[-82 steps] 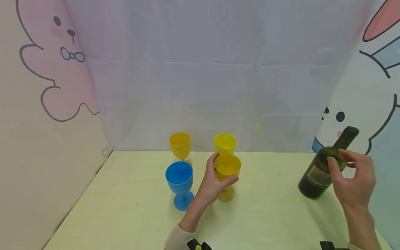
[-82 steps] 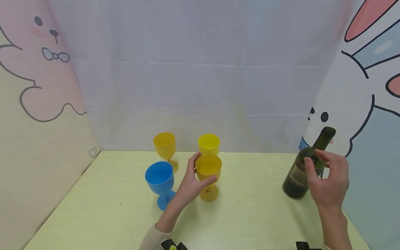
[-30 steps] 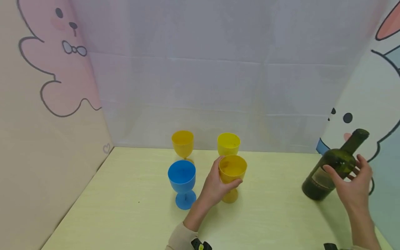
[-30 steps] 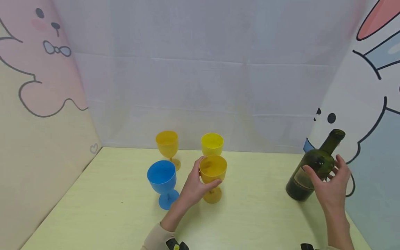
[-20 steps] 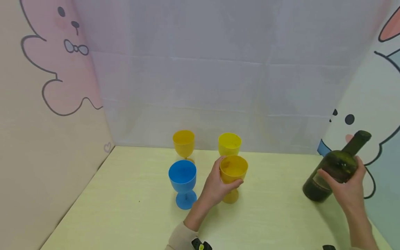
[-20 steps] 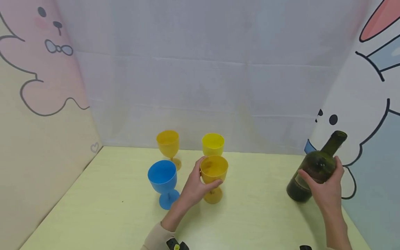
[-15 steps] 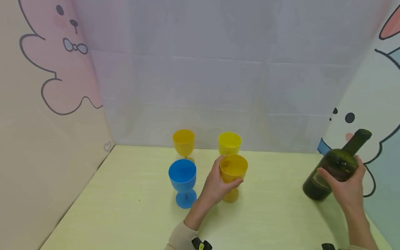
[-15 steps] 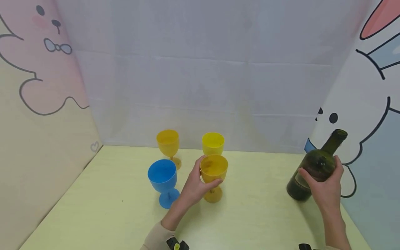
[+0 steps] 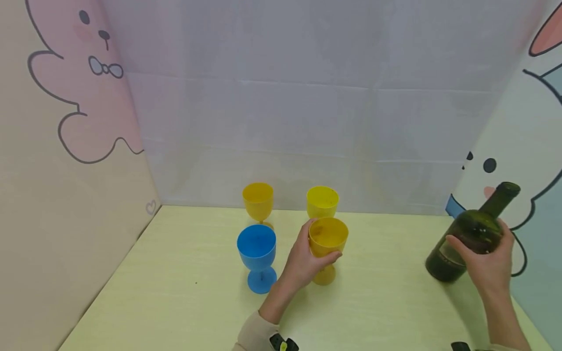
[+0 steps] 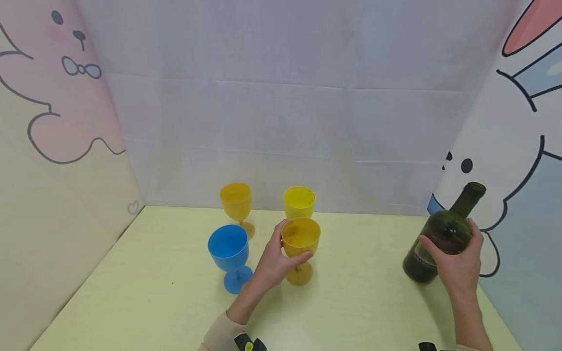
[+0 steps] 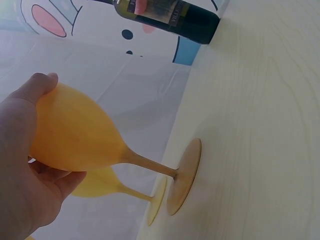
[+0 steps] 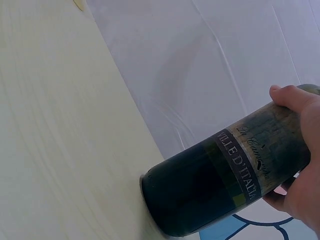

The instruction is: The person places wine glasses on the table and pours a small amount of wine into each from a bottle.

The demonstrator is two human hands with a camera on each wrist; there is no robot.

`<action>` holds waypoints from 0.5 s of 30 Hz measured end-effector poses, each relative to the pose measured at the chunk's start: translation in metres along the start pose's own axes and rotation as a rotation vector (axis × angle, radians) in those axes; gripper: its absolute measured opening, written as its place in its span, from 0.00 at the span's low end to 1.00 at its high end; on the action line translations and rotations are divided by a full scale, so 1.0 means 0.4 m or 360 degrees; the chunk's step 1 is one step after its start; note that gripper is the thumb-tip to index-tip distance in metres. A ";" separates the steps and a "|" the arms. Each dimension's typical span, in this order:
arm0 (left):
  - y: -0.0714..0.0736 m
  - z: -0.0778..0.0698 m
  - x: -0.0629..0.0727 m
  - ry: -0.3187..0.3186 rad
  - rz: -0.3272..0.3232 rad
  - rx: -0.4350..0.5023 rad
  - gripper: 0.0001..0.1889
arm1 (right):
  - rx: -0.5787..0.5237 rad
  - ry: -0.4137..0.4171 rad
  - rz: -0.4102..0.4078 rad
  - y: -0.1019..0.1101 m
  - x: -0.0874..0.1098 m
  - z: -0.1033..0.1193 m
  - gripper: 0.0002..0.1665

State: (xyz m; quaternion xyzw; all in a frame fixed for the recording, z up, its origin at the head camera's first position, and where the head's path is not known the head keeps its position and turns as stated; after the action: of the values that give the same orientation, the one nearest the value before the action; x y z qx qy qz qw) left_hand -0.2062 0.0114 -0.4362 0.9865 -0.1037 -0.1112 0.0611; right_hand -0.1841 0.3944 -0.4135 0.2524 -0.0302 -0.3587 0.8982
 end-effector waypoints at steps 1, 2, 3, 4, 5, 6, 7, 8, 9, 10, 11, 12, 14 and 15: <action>0.001 0.000 0.000 0.0000 0.0000 0.0002 0.45 | 0.0013 0.0006 0.0003 -0.001 0.001 0.002 0.62; 0.001 0.001 -0.001 -0.0001 0.0000 0.0003 0.45 | 0.0033 0.0016 0.0008 -0.002 0.003 0.004 0.62; 0.001 0.002 -0.001 -0.0003 0.0000 0.0005 0.45 | 0.0051 0.0033 0.0015 -0.004 0.005 0.006 0.63; 0.001 0.002 -0.001 -0.0004 0.0000 0.0006 0.45 | 0.0072 0.0046 0.0022 -0.006 0.008 0.009 0.63; 0.002 0.003 -0.001 -0.0004 -0.0002 0.0007 0.45 | 0.0088 0.0067 0.0025 -0.008 0.011 0.011 0.63; 0.002 0.004 -0.002 -0.0004 -0.0002 0.0008 0.45 | 0.0093 0.0091 0.0027 -0.010 0.013 0.013 0.63; 0.002 0.005 -0.001 -0.0004 0.0000 0.0009 0.45 | 0.0089 0.0118 0.0029 -0.012 0.016 0.015 0.63; 0.002 0.006 -0.001 -0.0005 0.0000 0.0010 0.45 | 0.0089 0.0140 0.0030 -0.014 0.019 0.017 0.63; 0.002 0.006 -0.001 -0.0003 0.0002 0.0013 0.45 | 0.0088 0.0160 0.0032 -0.016 0.022 0.019 0.62; 0.002 0.006 -0.001 0.0000 0.0003 0.0013 0.45 | 0.0087 0.0175 0.0032 -0.017 0.026 0.023 0.62; 0.001 0.006 0.000 0.0004 0.0005 0.0013 0.45 | 0.0089 0.0192 0.0037 -0.018 0.030 0.026 0.62; 0.001 0.006 0.000 0.0009 0.0007 0.0017 0.45 | 0.0099 0.0210 0.0044 -0.019 0.034 0.028 0.61; 0.001 0.004 0.001 0.0016 0.0009 0.0024 0.45 | 0.0135 0.0243 0.0057 -0.021 0.043 0.034 0.61; 0.000 0.003 0.001 0.0018 0.0009 0.0025 0.45 | 0.0157 0.0263 0.0062 -0.022 0.047 0.038 0.62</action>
State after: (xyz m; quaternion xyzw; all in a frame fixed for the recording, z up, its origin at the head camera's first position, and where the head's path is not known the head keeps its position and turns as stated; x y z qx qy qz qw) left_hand -0.2061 0.0110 -0.4375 0.9872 -0.1072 -0.1046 0.0541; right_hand -0.1792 0.3702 -0.4069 0.3243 0.0216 -0.3171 0.8909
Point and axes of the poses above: each hand's wrist, its own x-axis away from the middle knuckle, its own y-axis out of the back of the hand, z = x × y, the point moved 1 cm from there along -x, towards the middle knuckle, and after that the axes turned 9 degrees about x, right-handed, at the moved point
